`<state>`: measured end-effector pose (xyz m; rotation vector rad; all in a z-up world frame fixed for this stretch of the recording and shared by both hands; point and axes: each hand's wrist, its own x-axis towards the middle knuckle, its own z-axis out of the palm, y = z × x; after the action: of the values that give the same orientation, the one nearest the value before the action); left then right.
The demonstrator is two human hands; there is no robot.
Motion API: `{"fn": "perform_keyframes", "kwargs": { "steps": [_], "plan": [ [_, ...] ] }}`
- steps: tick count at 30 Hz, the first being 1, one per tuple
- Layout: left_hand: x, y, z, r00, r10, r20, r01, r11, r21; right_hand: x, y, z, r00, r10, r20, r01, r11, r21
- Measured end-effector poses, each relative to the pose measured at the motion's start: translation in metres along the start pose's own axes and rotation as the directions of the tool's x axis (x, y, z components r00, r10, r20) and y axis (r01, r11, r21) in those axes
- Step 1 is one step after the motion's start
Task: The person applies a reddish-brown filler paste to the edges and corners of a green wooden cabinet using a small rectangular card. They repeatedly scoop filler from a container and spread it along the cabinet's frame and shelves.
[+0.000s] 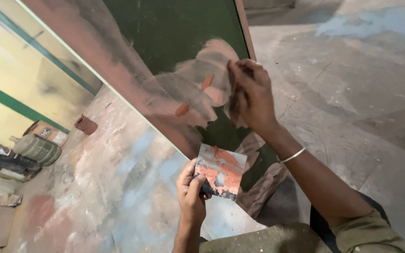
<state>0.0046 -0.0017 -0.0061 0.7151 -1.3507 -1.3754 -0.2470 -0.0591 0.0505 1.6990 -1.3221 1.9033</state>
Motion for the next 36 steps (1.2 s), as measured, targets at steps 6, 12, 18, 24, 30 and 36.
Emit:
{"fn": "perform_keyframes", "kwargs": {
  "steps": [6,12,18,24,30,36],
  "plan": [
    [-0.006,-0.033,-0.011,0.99,-0.121,0.073,0.125,0.991,-0.045,-0.003,0.001,-0.026,0.944,-0.179,0.277,0.208,0.975,-0.08],
    [-0.022,-0.118,-0.005,0.94,-0.337,0.047,0.337,0.942,0.0,-0.098,0.011,-0.076,0.708,-0.118,0.696,0.064,0.993,0.103],
    [-0.052,-0.237,-0.018,0.884,-0.467,0.013,0.454,0.853,-0.257,-0.249,0.027,-0.075,0.626,0.011,0.78,0.054,0.997,-0.058],
    [-0.078,-0.279,-0.038,0.811,-0.584,-0.039,0.518,0.746,-0.418,-0.272,0.036,-0.065,0.633,0.217,0.743,-0.399,0.914,0.072],
    [-0.083,-0.295,-0.054,0.871,-0.49,0.04,0.485,0.844,-0.23,-0.289,0.006,0.001,0.719,0.476,0.506,-0.595,0.798,0.095],
    [-0.084,-0.307,-0.053,0.89,-0.449,-0.078,0.433,0.887,-0.157,-0.306,-0.026,0.065,0.83,0.476,0.291,-0.526,0.842,0.122]
  ]
}}
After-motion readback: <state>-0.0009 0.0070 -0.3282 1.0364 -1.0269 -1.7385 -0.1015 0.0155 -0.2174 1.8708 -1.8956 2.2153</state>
